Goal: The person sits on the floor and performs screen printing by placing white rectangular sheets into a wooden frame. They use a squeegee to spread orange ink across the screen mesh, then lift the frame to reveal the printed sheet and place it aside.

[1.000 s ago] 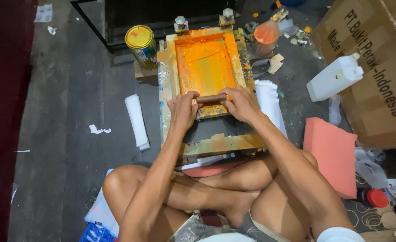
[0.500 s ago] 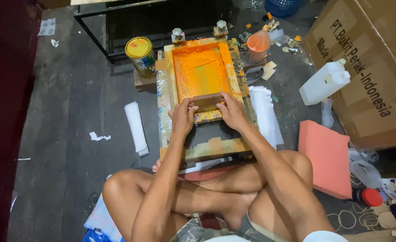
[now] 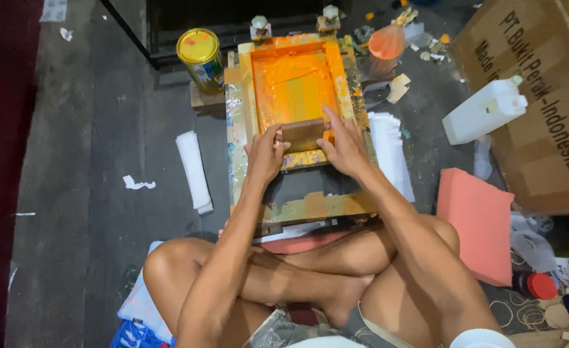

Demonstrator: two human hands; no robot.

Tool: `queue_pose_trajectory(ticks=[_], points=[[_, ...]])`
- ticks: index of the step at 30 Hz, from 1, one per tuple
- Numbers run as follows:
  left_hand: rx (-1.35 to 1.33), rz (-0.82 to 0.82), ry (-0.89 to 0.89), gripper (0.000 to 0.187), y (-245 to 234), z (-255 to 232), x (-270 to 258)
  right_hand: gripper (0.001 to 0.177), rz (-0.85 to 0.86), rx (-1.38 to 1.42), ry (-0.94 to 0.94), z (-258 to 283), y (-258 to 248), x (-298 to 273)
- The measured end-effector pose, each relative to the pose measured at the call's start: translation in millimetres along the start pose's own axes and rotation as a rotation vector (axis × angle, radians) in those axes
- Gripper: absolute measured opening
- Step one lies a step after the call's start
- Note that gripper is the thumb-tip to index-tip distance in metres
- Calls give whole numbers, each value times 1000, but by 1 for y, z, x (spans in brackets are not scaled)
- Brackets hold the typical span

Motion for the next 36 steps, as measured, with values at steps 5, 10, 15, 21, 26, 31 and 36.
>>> queue_pose_trajectory(ticks=[5, 10, 15, 21, 26, 31, 36], points=[[61, 27, 30, 51, -12, -6, 19, 81, 49, -58, -29, -11, -2, 29], [111, 36, 31, 51, -22, -4, 51, 78, 51, -67, -77, -14, -6, 63], [86, -34, 112, 34, -38, -13, 76, 68, 84, -176, -46, -24, -4, 99], [137, -214, 177, 30, -42, -14, 103, 33, -196, -234, -262, -27, -4, 124], [143, -172, 170, 34, -38, -8, 95, 29, -122, -251, -194, -37, 9, 120], [129, -155, 139, 37, -31, -2, 68, 22, -64, -156, -153, -40, 7, 91], [176, -125, 167, 38, -20, -1, 35, 21, -3, -135, -123, -19, 3, 56]])
Point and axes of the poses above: each hand's wrist, its own x-axis towards the middle knuckle, its own y-axis out of the palm, z = x × y, the point moved 4 cm from there along x, towards the middle knuckle, and after that the axes turned 10 degrees about z, right-handed, at the moved point
